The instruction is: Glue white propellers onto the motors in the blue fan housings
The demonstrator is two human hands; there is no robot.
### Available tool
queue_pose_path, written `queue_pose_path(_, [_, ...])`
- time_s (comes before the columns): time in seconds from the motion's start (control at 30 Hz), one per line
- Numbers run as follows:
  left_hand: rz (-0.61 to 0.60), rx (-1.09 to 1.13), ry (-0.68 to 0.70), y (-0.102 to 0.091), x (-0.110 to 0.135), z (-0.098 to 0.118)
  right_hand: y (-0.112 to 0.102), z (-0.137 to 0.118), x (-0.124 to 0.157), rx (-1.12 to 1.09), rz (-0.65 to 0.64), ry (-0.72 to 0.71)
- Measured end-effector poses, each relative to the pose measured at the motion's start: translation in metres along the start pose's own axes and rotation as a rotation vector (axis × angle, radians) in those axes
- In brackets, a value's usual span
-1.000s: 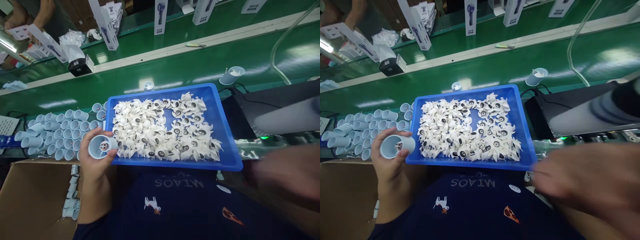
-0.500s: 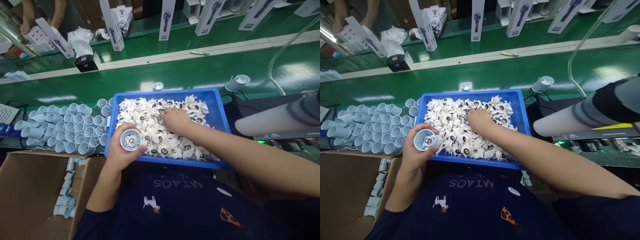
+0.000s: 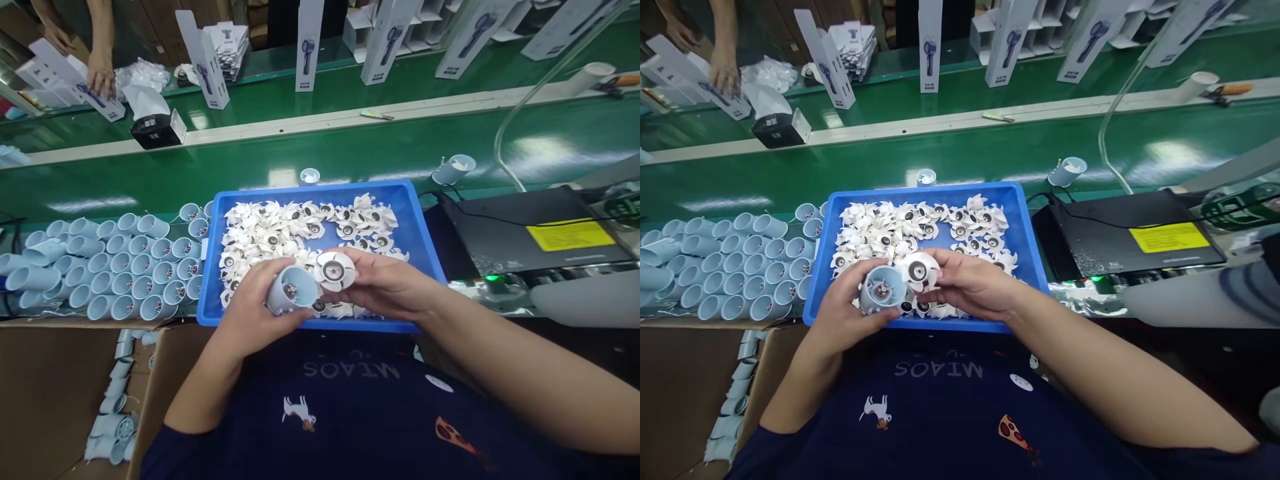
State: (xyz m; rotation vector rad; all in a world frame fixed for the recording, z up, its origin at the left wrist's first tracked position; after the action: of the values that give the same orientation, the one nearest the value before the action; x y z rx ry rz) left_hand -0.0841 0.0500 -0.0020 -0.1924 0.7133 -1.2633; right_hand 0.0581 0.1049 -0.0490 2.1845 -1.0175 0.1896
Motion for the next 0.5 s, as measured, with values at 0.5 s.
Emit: queue_pose_path(0.5, [0.076, -0.151, 0.224, 0.003, -0.003, 0.023, 0.014, -0.025, 0.011, 0.408, -0.009, -0.318])
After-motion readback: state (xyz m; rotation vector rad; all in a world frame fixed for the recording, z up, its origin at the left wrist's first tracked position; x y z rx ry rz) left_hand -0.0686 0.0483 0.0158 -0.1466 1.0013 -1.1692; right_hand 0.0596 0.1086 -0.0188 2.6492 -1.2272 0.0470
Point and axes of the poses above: each hand's wrist, its own x-axis away from the middle knuckle, its own y-axis out of the palm, z = x × y, the point moved 9 cm from there along -x, towards the middle knuckle, and after that the axes turned 15 degrees about z, right-handed, at the moved point
